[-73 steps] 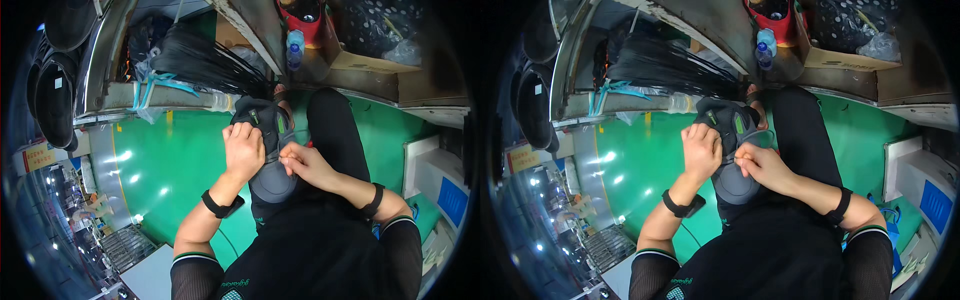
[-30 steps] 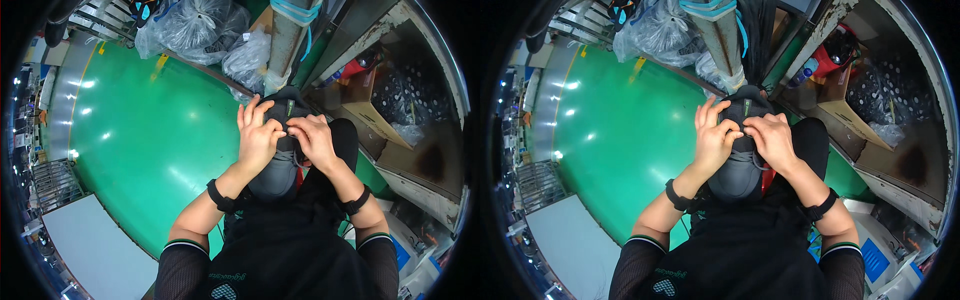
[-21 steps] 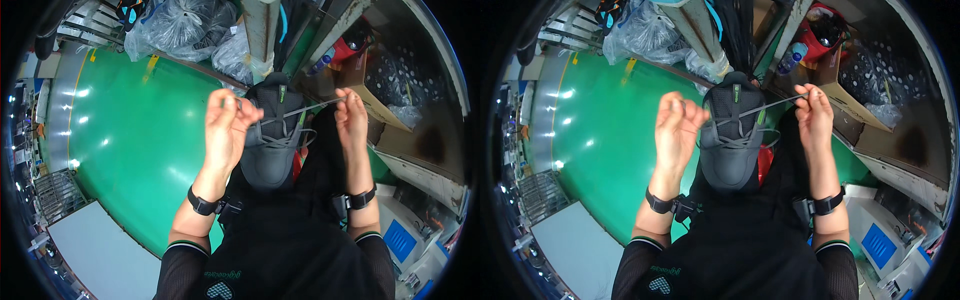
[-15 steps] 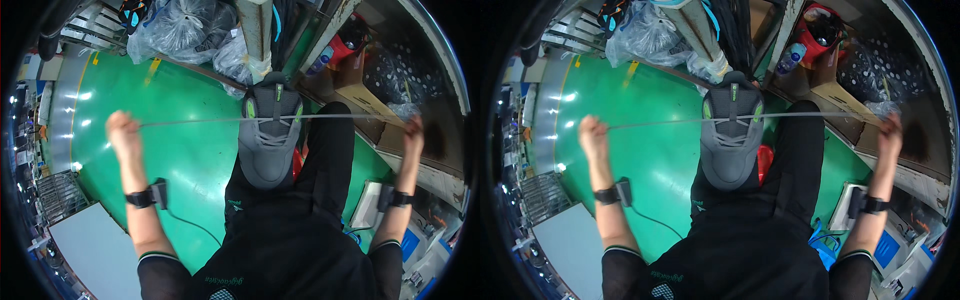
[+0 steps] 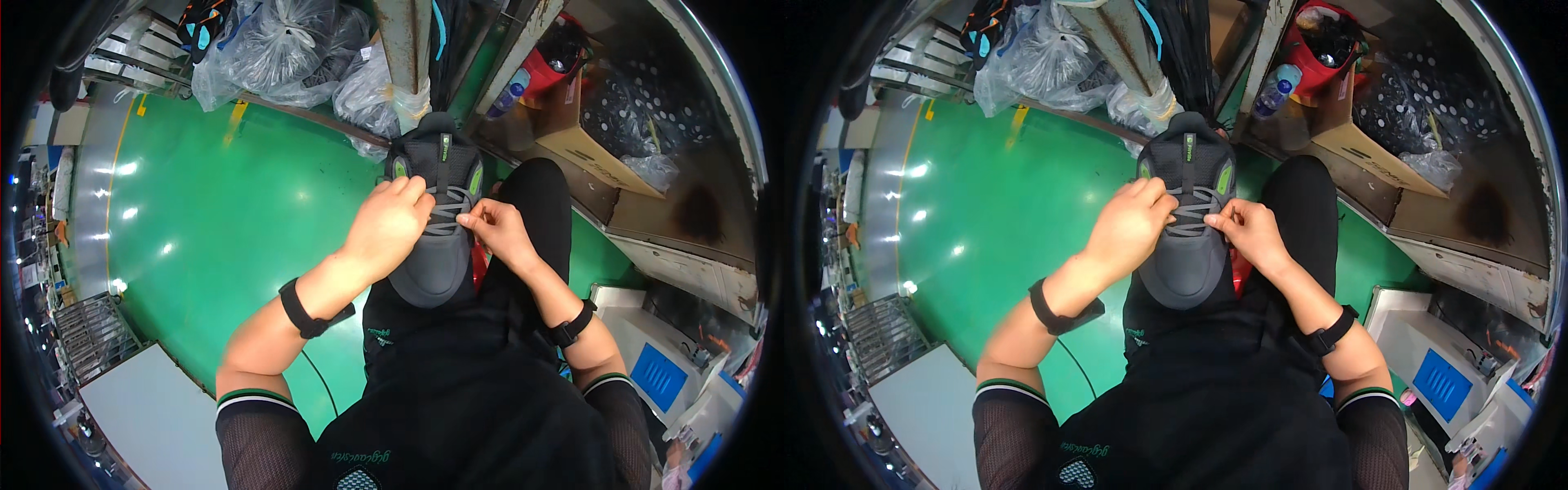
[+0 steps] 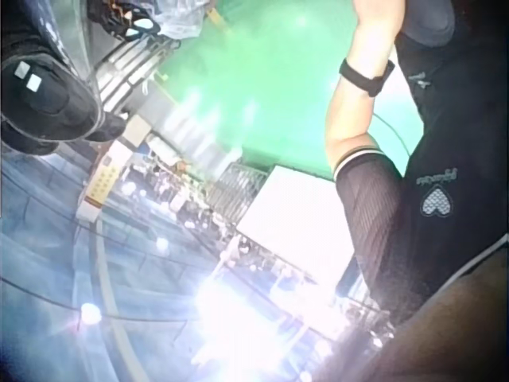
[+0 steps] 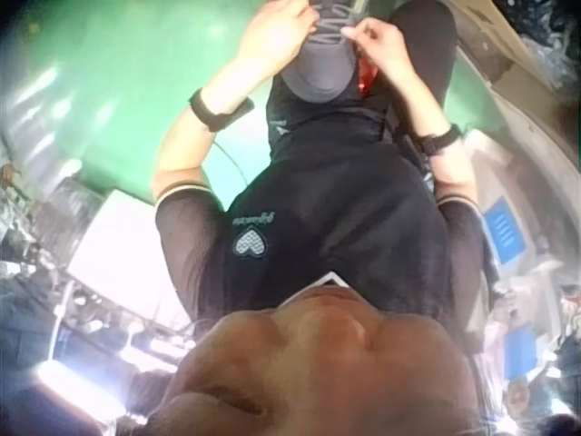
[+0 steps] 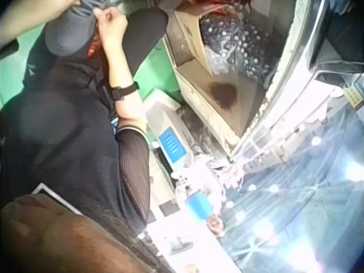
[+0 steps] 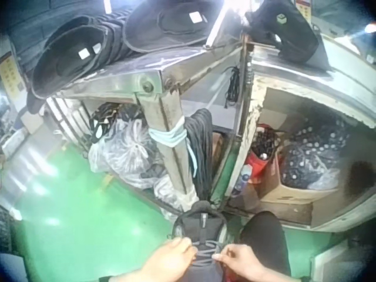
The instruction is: Manually lacing a grey and black athletic shoe in a manufacturing facility.
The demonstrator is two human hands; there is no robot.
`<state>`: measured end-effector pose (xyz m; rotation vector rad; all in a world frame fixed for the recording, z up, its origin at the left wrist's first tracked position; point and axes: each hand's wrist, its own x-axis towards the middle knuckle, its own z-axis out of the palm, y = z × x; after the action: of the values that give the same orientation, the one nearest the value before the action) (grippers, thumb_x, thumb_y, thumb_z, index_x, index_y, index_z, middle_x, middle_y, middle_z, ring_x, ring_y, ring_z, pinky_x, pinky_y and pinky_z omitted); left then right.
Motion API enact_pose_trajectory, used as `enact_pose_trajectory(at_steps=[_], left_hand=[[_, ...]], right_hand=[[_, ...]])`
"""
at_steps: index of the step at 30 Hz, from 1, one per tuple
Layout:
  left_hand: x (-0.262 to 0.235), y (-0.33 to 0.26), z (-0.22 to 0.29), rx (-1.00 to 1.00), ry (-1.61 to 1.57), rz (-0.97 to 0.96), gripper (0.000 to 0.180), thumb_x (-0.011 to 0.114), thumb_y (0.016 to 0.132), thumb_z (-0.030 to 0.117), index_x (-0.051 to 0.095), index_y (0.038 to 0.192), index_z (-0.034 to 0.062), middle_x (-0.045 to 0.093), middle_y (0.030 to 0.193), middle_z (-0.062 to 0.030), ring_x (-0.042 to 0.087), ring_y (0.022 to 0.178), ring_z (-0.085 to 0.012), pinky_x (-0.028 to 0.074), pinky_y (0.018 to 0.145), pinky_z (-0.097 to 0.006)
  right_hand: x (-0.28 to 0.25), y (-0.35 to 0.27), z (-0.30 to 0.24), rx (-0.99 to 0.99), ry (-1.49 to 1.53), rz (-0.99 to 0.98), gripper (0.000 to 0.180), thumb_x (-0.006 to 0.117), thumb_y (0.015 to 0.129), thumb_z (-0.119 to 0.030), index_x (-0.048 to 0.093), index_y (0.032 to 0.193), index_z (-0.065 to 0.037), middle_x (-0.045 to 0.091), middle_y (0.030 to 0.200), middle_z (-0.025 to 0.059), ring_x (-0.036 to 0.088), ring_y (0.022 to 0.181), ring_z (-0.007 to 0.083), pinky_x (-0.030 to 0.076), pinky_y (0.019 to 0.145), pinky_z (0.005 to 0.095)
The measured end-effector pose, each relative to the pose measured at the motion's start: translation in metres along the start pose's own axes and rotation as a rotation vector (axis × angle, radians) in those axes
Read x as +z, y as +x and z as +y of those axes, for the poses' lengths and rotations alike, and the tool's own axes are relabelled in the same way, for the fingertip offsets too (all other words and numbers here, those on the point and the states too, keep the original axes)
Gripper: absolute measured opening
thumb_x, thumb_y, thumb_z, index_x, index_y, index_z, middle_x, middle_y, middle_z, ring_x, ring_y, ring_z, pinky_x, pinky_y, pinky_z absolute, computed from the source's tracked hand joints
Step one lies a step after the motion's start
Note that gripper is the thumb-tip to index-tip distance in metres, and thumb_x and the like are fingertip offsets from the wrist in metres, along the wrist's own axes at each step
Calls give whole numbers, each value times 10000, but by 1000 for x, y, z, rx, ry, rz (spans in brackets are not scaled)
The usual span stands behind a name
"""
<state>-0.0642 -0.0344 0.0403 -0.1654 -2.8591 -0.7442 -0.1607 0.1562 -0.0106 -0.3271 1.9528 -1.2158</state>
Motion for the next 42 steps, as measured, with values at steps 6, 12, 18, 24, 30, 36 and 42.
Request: enact_pose_trajectory(at_steps=[6, 12, 18, 24, 30, 36, 42], left_hand=[[-18, 20, -22, 31, -111, -225, 157, 696, 713, 62, 540, 727, 45, 502, 779, -99, 554, 791, -301, 448, 665, -403], [-28, 14, -25, 22, -45, -262, 182, 714, 700, 68, 538, 743, 50, 497, 776, -94, 555, 784, -302, 457, 667, -392], [-20, 11, -15, -130, -161, -208, 181, 707, 731, 78, 532, 762, 45, 490, 811, -103, 544, 823, -308, 439, 694, -407], [-31, 13, -27, -28, -114, -286, 176, 695, 742, 61, 523, 767, 41, 490, 814, -105, 534, 817, -310, 433, 690, -416], [-42, 24, -41, 129, 15, -351, 188, 699, 727, 39, 523, 793, 39, 494, 823, -103, 534, 825, -304, 444, 695, -400], [-21, -16, -26, -291, -572, -120, 267, 663, 782, -23, 556, 1012, 58, 536, 993, -82, 553, 896, -212, 459, 726, -336], [-5, -47, -45, -794, -1445, 342, 350, 465, 976, 123, 473, 1311, 21, 588, 1005, -63, 527, 860, -88, 408, 699, -224]], right_hand=[[12, 7, 41, -171, 275, -40, 158, 719, 833, -121, 601, 778, -31, 581, 653, -31, 497, 593, 28, 400, 539, 196], [11, 5, 25, -48, 300, -122, 142, 728, 821, -76, 593, 795, -39, 590, 688, -29, 493, 573, 16, 394, 525, 179], [2, 2, 2, 80, 399, -156, 172, 703, 857, -119, 561, 807, -37, 574, 664, -2, 506, 526, 36, 382, 473, 189], [17, 7, 17, 0, 357, -103, 203, 725, 832, -120, 549, 780, -34, 581, 658, 22, 510, 501, 51, 378, 457, 195], [13, 6, 16, -42, 408, -172, 134, 695, 834, -38, 565, 812, -15, 596, 671, 18, 530, 530, 43, 402, 475, 187], [-63, -20, 13, -31, 551, -31, 224, 553, 928, -84, 565, 1119, 33, 648, 967, 135, 670, 891, 221, 549, 804, 314], [-337, -93, 173, -149, 641, 723, 411, 519, 929, -90, 456, 1311, 48, 550, 766, -14, 439, 589, 50, 332, 501, 184]])
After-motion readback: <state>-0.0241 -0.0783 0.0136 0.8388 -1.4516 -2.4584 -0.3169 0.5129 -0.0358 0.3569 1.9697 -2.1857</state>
